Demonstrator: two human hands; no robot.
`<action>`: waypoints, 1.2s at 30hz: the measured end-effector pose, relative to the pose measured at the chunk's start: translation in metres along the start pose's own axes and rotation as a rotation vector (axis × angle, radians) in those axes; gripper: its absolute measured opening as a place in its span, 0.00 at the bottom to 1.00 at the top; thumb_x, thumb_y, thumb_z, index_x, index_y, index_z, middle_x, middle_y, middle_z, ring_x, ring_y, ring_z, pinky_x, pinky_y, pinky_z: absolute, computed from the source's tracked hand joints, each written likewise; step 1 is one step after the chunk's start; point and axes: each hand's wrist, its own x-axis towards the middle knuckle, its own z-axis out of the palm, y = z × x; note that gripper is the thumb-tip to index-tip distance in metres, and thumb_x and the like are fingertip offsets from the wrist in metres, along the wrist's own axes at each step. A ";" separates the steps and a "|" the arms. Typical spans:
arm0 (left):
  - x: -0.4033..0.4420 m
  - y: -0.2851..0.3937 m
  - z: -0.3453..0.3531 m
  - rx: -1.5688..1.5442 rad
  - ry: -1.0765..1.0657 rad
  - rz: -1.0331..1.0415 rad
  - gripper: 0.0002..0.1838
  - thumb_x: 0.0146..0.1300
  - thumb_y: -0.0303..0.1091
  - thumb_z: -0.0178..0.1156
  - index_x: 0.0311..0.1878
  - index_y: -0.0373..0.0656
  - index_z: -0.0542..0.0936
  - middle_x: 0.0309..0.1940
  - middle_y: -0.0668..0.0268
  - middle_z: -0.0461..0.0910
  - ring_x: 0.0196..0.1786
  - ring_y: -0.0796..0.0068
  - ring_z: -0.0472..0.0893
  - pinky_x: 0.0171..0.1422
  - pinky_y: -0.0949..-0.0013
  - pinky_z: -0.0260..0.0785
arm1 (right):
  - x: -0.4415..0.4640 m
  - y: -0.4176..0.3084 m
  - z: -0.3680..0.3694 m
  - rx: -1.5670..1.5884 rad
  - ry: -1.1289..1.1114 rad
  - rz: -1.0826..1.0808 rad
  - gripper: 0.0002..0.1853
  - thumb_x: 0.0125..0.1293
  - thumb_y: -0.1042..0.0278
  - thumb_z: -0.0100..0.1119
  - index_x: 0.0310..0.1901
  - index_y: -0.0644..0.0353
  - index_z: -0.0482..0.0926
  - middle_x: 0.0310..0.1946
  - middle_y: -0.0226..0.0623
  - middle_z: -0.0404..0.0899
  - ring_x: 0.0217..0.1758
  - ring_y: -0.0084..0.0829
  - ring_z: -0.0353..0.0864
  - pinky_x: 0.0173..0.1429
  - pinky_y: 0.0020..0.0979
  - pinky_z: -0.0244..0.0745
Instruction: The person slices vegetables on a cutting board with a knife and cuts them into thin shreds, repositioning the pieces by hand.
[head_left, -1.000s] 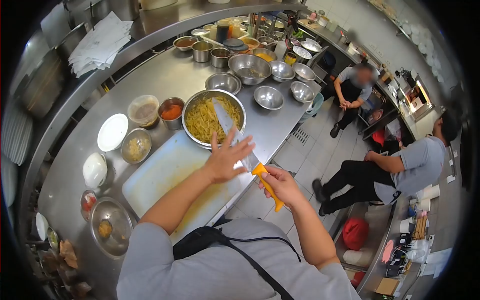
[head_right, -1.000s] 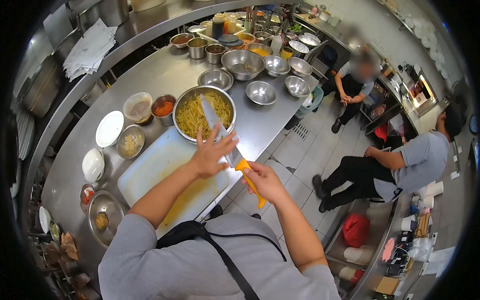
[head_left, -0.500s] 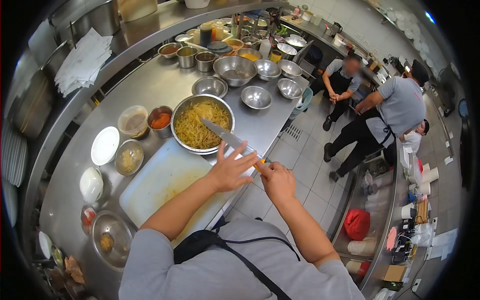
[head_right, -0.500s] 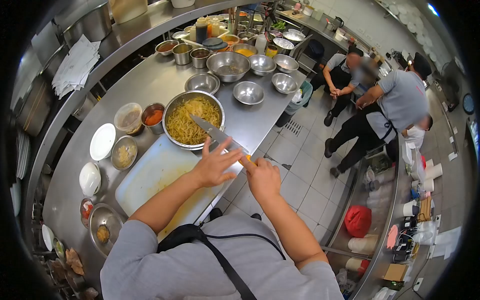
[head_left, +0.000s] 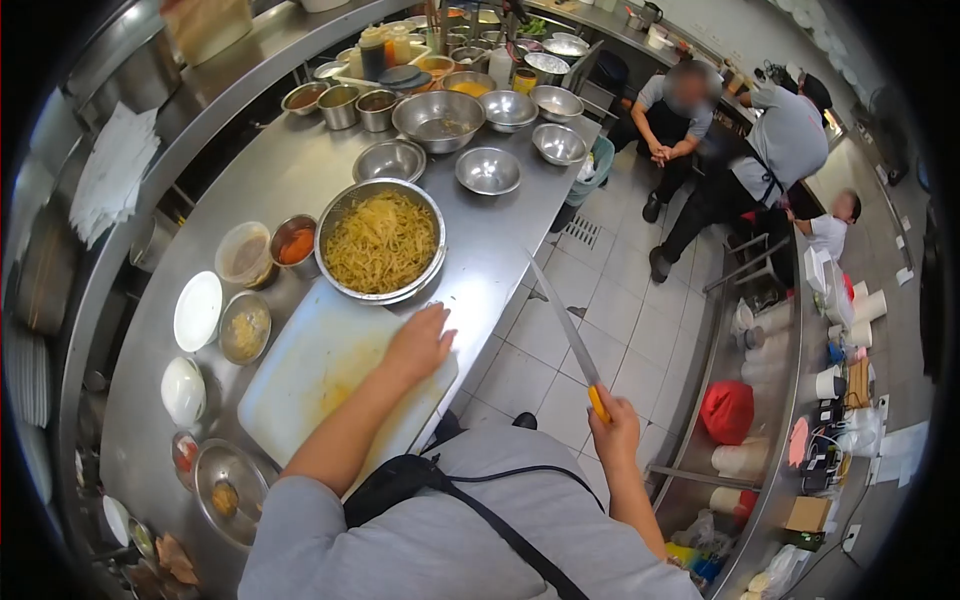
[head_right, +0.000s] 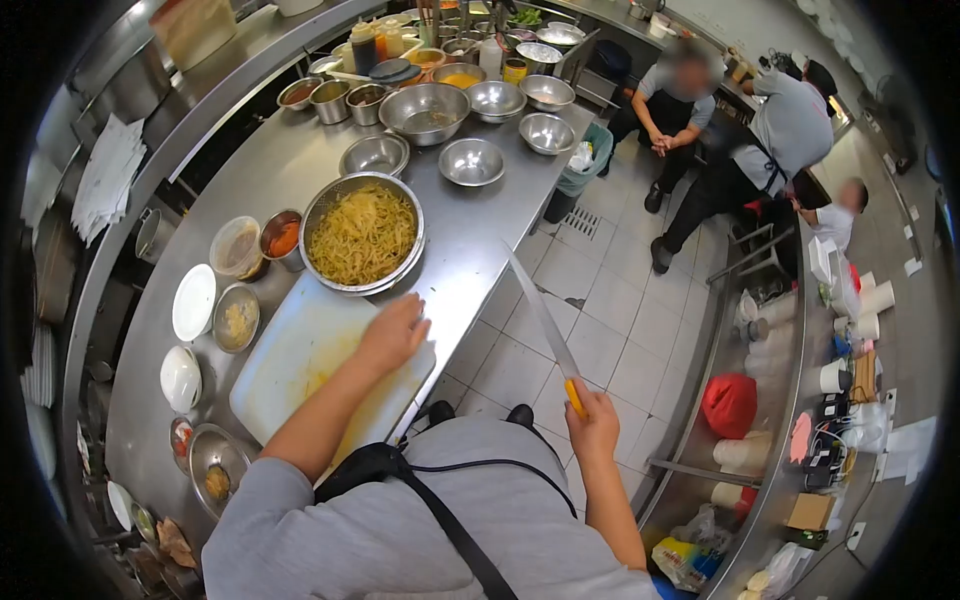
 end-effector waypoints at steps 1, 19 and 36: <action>0.000 0.008 0.014 0.149 -0.038 -0.026 0.34 0.75 0.37 0.66 0.79 0.32 0.69 0.78 0.38 0.70 0.80 0.32 0.68 0.84 0.49 0.65 | -0.014 0.013 0.001 0.002 0.003 0.009 0.29 0.64 0.70 0.78 0.67 0.41 0.88 0.40 0.38 0.84 0.41 0.42 0.86 0.49 0.40 0.82; 0.049 -0.004 0.045 0.294 0.218 -0.029 0.12 0.68 0.28 0.65 0.53 0.39 0.84 0.53 0.52 0.83 0.59 0.47 0.80 0.66 0.51 0.76 | -0.061 0.062 0.003 0.023 -0.017 0.194 0.30 0.62 0.72 0.78 0.68 0.45 0.88 0.38 0.42 0.83 0.42 0.43 0.86 0.50 0.39 0.82; 0.047 -0.004 0.016 0.544 0.373 -0.192 0.05 0.64 0.33 0.70 0.34 0.43 0.88 0.36 0.55 0.88 0.44 0.48 0.87 0.50 0.48 0.81 | -0.037 0.075 0.006 0.059 -0.059 0.178 0.30 0.64 0.70 0.78 0.69 0.42 0.87 0.41 0.42 0.85 0.41 0.44 0.87 0.48 0.40 0.84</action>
